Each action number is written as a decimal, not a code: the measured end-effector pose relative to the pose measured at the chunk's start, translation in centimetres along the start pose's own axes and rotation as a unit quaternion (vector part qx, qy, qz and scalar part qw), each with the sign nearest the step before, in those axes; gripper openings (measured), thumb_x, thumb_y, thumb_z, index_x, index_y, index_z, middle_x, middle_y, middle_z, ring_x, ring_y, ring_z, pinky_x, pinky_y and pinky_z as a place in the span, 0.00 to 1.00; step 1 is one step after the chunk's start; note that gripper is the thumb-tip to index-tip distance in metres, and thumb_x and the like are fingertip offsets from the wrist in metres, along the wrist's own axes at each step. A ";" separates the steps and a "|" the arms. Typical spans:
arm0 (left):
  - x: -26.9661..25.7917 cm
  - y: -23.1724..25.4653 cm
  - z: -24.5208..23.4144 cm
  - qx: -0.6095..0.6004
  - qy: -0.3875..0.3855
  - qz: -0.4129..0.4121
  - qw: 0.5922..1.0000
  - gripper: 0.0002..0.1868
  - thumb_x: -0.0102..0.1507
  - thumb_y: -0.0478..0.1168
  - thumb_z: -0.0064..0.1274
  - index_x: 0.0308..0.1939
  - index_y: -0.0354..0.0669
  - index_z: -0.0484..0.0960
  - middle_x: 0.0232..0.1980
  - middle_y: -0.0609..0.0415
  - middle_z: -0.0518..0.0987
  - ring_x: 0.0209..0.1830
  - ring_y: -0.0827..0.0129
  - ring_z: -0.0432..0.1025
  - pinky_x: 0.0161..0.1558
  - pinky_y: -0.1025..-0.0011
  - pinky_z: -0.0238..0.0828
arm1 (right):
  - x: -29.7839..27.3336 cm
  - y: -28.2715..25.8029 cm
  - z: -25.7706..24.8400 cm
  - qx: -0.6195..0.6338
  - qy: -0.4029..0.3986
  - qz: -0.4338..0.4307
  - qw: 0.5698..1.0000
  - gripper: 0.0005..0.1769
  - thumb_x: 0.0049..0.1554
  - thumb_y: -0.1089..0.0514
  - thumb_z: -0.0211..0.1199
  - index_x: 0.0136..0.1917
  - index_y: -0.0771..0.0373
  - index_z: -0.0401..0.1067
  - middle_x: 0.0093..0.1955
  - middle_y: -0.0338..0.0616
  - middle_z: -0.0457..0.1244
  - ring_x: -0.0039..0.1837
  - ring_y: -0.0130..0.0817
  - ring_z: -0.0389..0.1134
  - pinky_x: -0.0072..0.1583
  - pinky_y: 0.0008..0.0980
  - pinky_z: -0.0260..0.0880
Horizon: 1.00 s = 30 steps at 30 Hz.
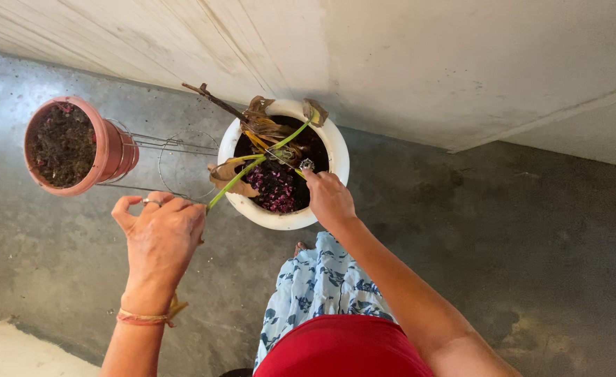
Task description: The person trims dried leaves from a plant using a knife, clears debris from the soil by hand, and pours a bag of compost into the pot.
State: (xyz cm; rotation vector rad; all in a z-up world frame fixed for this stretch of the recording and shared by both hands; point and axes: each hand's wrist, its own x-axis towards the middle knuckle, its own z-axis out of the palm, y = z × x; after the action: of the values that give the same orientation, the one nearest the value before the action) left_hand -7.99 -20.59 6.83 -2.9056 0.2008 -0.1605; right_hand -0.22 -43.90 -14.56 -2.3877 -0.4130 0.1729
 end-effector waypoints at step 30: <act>-0.5 -1.1 1.2 -0.019 0.034 0.071 0.997 0.03 0.60 0.39 0.59 0.32 0.54 0.86 0.31 0.66 0.76 0.46 0.70 0.76 0.67 0.48 0.52 | -0.6 0.1 0.4 -0.065 0.001 -0.003 0.998 0.23 0.61 0.63 0.55 0.69 0.62 0.69 0.50 0.53 0.67 0.56 0.49 0.69 0.55 0.44 0.73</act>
State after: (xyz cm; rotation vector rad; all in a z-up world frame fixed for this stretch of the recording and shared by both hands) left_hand -8.22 -19.18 5.87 -2.9123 0.4259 -0.2343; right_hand -0.84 -43.88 -14.90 -2.5147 -0.4422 0.1457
